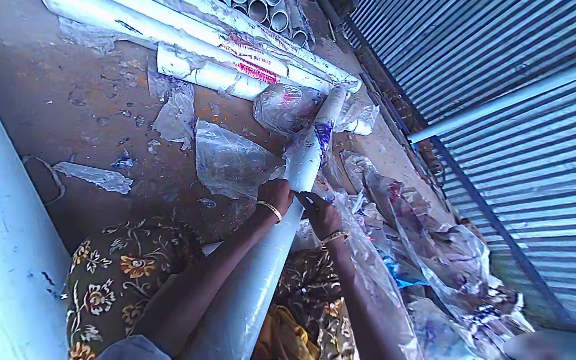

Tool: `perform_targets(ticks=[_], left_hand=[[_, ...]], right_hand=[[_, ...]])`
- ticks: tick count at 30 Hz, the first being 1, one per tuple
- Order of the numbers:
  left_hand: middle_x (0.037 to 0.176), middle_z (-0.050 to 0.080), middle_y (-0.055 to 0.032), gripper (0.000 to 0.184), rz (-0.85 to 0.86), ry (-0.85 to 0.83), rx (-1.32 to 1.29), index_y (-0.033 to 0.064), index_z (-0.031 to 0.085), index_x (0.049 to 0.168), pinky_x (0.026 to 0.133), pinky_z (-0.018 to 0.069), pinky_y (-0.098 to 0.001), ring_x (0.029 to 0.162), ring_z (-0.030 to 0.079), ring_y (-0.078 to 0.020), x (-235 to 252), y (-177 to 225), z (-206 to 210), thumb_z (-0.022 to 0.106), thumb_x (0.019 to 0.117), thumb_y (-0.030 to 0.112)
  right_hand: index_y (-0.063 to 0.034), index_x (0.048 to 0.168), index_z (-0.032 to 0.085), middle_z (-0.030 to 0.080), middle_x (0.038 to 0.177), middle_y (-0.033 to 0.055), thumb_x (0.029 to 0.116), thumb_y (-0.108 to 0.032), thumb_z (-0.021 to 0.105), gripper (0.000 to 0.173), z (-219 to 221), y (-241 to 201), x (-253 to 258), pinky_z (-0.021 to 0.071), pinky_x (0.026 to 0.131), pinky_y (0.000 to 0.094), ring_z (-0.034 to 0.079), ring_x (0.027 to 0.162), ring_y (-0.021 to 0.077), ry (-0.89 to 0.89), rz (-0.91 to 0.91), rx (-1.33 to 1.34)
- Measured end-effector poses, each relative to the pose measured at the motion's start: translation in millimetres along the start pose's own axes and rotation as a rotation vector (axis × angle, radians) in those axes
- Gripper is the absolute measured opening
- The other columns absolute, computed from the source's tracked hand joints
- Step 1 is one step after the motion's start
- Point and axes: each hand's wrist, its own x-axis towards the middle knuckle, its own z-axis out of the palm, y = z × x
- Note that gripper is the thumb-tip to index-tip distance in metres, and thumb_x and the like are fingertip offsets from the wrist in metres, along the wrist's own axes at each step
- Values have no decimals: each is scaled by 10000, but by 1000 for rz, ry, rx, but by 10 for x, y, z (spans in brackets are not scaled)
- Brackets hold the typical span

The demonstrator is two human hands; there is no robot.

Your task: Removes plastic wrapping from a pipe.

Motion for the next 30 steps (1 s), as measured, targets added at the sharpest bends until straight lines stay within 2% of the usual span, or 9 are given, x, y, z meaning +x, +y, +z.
perform_targets(ticks=[4,7,10,18,22,24,27,29,30], left_hand=[[1018,654,-273,335,57,73,-410,-117,654,1043,927,457,-555,1010,626,-388,123,-266,185,478,1087,164],[836,610,-190,268,113,227,-709,-114,640,897,825,460,-465,814,570,-272,184,-380,388,568,1042,100],[747,547,-118,263,100,257,-806,-87,609,828,762,446,-412,733,512,-202,182,-387,430,586,1031,77],[613,442,20,291,76,337,-1013,-12,547,731,571,371,-209,551,402,-39,129,-361,505,603,1013,29],[602,464,47,281,39,349,-1122,16,550,729,541,369,-171,527,409,-6,115,-356,519,600,1005,5],[587,487,53,275,30,357,-1192,13,566,728,523,370,-160,507,412,3,138,-370,521,596,1000,-14],[560,500,58,325,16,354,-1284,33,553,688,499,376,-145,478,420,12,173,-393,503,569,1004,-41],[548,499,60,348,16,352,-1311,42,545,669,492,373,-142,471,417,14,183,-376,495,560,1002,-54],[544,495,62,350,12,349,-1314,46,541,667,489,373,-141,469,417,16,177,-369,508,562,1003,-53]], right_hand=[[-112,1356,655,727,1111,197,1094,-301,490,362,-152,-127,21,494,921,563,694,998,370,-113,4,-133],[-121,1359,648,722,1150,204,1102,-317,458,376,-149,-170,-30,488,941,590,689,1063,394,-155,0,-182],[-114,1361,646,720,1162,208,1105,-287,450,366,-132,-164,-95,485,955,588,686,1085,399,-151,-16,-172],[-47,1297,683,734,1003,184,1081,-235,505,338,11,65,-283,528,838,503,695,847,308,-73,-132,57],[2,1282,681,732,985,201,1068,-174,507,327,100,144,-479,538,809,493,693,807,309,-14,-153,138],[11,1266,686,720,896,160,1057,-182,527,326,106,245,-555,541,735,424,653,711,231,-19,-168,184],[21,1213,683,599,704,0,1022,-159,570,285,47,414,-599,450,583,222,485,560,23,-70,-210,343],[19,1263,670,627,730,22,1020,-122,552,305,-30,400,-469,465,598,235,512,576,41,26,-210,327],[-7,1322,655,668,788,68,1037,-121,538,329,-64,353,-372,495,643,292,566,621,104,47,-181,250]])
